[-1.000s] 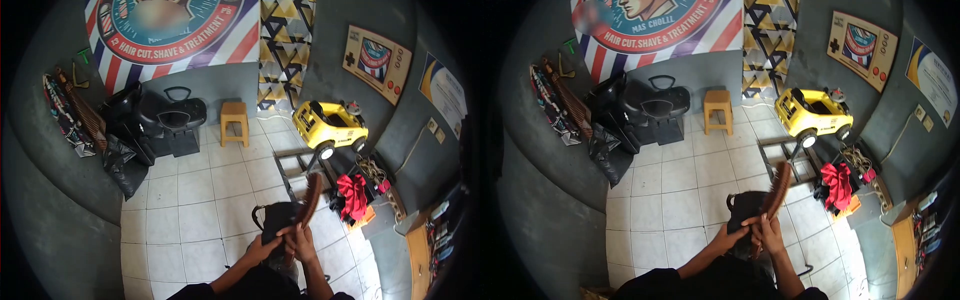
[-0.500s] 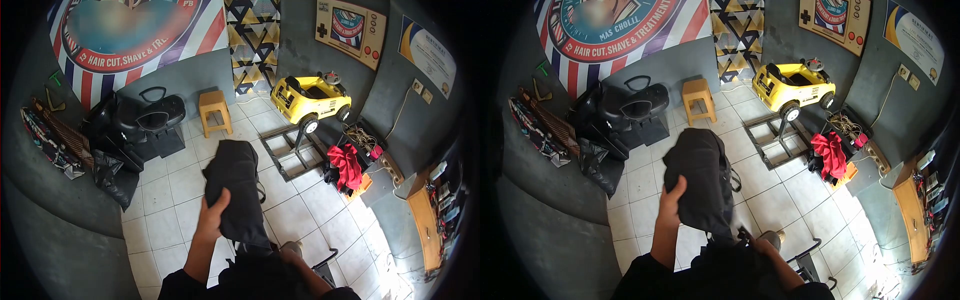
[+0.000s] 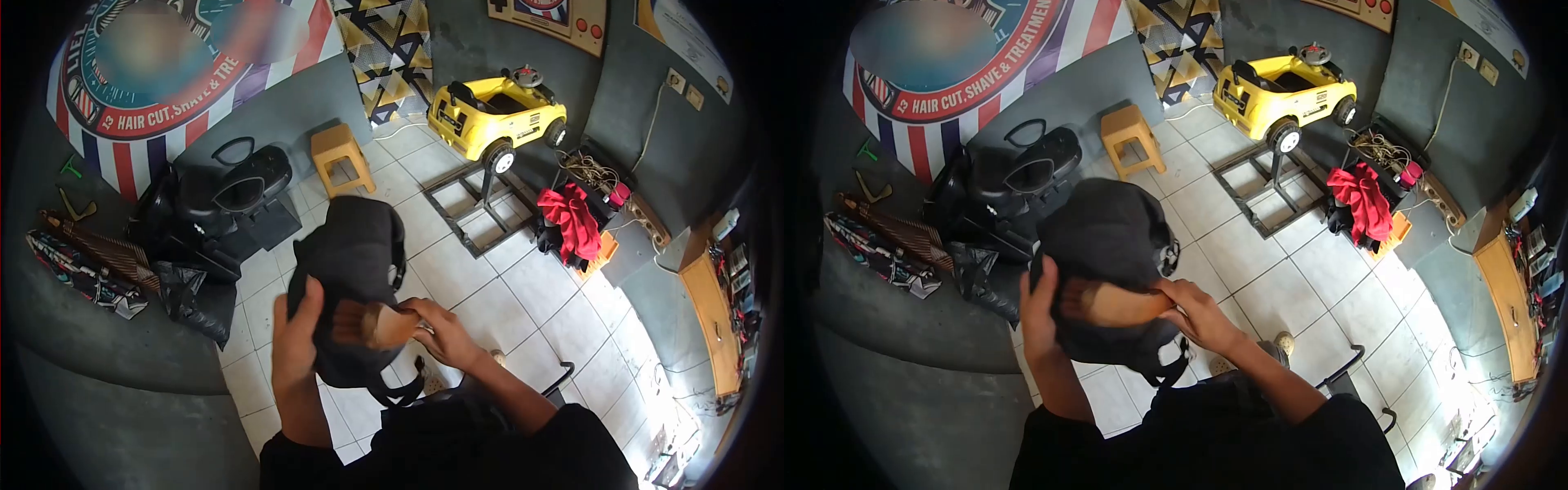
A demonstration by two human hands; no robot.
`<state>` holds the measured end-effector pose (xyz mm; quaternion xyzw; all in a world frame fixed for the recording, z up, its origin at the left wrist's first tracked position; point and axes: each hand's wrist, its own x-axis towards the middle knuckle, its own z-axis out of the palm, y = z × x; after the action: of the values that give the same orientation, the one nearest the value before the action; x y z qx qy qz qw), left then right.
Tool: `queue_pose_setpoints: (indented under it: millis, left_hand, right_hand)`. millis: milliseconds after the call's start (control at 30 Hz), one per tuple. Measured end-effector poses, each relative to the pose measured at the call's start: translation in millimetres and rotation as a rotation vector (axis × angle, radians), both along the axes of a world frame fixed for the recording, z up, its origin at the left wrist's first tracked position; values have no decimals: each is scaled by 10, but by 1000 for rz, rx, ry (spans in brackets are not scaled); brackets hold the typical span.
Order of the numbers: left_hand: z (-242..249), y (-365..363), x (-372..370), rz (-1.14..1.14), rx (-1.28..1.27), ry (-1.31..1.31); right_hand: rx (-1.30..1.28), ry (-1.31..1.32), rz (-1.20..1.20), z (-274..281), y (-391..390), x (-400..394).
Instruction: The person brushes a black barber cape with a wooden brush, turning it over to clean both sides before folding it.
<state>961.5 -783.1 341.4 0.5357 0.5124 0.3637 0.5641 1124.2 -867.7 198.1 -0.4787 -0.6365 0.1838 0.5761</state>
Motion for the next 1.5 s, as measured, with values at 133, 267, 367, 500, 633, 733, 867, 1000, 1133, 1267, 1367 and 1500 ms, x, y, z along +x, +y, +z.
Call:
queue_pose_setpoints:
  millis: [133, 267, 367, 500, 633, 733, 867, 1000, 1133, 1267, 1367, 1500]
  left_hand:
    - [219, 145, -11, -127, 133, -561]
    - [223, 236, -78, -97, 126, -694]
    - [182, 247, -59, -129, 117, -617]
    - [98, 138, 194, -219, 28, -551]
    - [102, -6, 438, -488, 12, -415]
    - [138, -54, 541, -508, 117, -405]
    - [351, -74, 633, -292, 89, -612]
    - [459, -64, 723, -160, 93, -732]
    - [339, -88, 971, -115, 240, -592]
    - [114, -387, 1469, -138, 192, -277]
    - [-149, -558, 1644, -312, 93, -159]
    - [10, -787, 1854, -71, 276, -50]
  right_hand:
    - [-242, -496, 33, -1510, 33, 5]
    - [-546, -908, 97, -2571, -752, 201]
    - [-445, -687, -53, -1894, -889, 255]
    - [-75, -156, -359, -643, -497, 254]
    - [65, 173, -502, 118, -96, 73]
    - [386, -42, -605, -112, 167, 45]
    - [41, -572, -202, -1348, -147, 172]
    - [-630, -1031, 80, -3399, -993, 549]
    - [-570, -417, -203, -2588, -1231, 950]
    - [-412, 253, -414, -1147, -934, 1111]
    - [-97, 244, -352, -301, -593, 1108]
    - [246, 210, -335, -411, -225, 1361]
